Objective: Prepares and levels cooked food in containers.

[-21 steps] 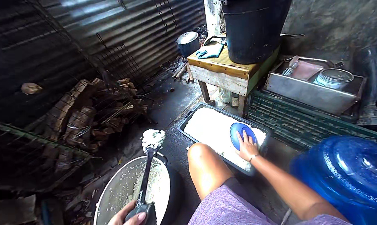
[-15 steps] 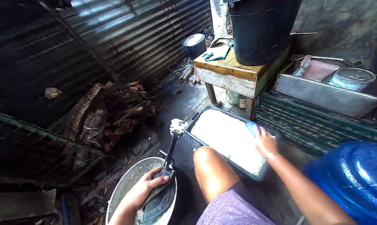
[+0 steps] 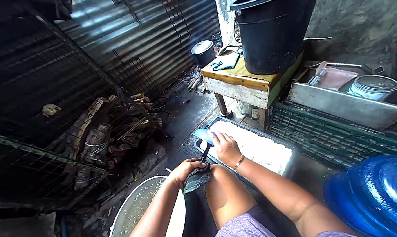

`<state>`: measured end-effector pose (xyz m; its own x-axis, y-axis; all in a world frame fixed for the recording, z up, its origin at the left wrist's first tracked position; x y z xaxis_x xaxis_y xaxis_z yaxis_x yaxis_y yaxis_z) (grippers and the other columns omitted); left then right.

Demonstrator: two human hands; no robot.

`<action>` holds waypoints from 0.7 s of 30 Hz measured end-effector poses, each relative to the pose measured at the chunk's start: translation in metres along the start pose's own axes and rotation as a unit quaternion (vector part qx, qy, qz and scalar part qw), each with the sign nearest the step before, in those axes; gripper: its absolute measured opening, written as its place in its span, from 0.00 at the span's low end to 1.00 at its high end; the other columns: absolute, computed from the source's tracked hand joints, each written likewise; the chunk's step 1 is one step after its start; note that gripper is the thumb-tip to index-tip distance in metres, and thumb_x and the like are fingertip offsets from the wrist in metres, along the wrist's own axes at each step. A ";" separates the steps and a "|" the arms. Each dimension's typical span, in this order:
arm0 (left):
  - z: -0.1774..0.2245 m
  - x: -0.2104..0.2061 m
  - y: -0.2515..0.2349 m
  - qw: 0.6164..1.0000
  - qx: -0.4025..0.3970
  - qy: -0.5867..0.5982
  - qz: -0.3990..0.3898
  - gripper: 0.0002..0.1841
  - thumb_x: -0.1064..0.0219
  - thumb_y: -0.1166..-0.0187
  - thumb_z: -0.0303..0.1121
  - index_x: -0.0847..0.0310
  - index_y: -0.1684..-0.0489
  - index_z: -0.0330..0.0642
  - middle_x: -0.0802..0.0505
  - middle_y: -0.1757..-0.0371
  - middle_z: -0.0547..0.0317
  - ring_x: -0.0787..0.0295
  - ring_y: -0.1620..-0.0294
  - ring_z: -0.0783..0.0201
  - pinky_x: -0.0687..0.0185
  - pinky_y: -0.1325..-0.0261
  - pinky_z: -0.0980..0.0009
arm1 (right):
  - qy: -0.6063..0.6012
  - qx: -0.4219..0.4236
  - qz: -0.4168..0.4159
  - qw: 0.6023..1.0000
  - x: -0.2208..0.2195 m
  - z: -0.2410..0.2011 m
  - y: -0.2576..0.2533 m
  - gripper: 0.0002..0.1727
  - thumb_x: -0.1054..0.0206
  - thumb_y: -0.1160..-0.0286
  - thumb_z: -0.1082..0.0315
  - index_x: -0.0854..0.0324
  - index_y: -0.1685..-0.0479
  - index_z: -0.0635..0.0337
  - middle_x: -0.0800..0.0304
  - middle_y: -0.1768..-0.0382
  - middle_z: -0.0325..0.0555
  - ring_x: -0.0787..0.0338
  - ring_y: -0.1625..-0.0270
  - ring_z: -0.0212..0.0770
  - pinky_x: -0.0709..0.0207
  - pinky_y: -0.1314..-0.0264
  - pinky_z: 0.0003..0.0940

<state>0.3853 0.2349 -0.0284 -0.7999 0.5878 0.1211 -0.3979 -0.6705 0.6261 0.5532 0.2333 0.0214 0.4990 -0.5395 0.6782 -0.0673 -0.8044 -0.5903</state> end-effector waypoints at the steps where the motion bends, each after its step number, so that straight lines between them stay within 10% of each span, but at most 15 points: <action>1: -0.001 -0.002 -0.003 1.000 0.001 0.000 0.005 0.13 0.38 0.18 0.32 0.18 0.41 0.36 0.06 0.62 0.52 0.07 0.62 0.62 0.09 0.56 0.66 | 0.009 -0.002 -0.017 1.000 -0.016 -0.002 0.001 0.28 0.41 0.21 0.75 0.20 0.21 0.55 0.14 0.27 0.57 0.06 0.40 0.58 0.12 0.47 0.53; 15: -0.006 0.006 0.005 0.999 -0.014 0.036 0.000 0.27 0.34 0.25 0.28 0.27 0.23 0.37 0.06 0.55 0.50 0.06 0.59 0.62 0.09 0.53 0.65 | -0.003 -0.077 -0.258 0.963 -0.108 0.070 0.000 0.32 0.53 0.11 0.71 0.42 0.05 0.48 0.34 0.11 0.55 0.29 0.13 0.60 0.31 0.19 0.64; 21: -0.015 0.009 0.001 0.997 0.028 -0.077 -0.012 0.33 0.30 0.29 0.31 0.31 0.19 0.43 0.08 0.47 0.48 0.07 0.53 0.59 0.10 0.49 0.61 | -0.027 -0.126 -0.112 0.985 -0.051 0.094 -0.025 0.35 0.41 0.21 0.78 0.35 0.10 0.58 0.26 0.16 0.55 0.21 0.19 0.60 0.21 0.26 0.60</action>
<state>0.3710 0.2321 -0.0385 -0.7109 0.6680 0.2199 -0.3869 -0.6326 0.6710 0.6103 0.3042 -0.0394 0.5700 -0.3321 0.7515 -0.1588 -0.9420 -0.2958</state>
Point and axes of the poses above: each hand's wrist, its own y-axis away from the middle knuckle, its own x-axis out of the back of the hand, z = x × y, the point moved 10 cm from there along -y, towards the middle knuckle
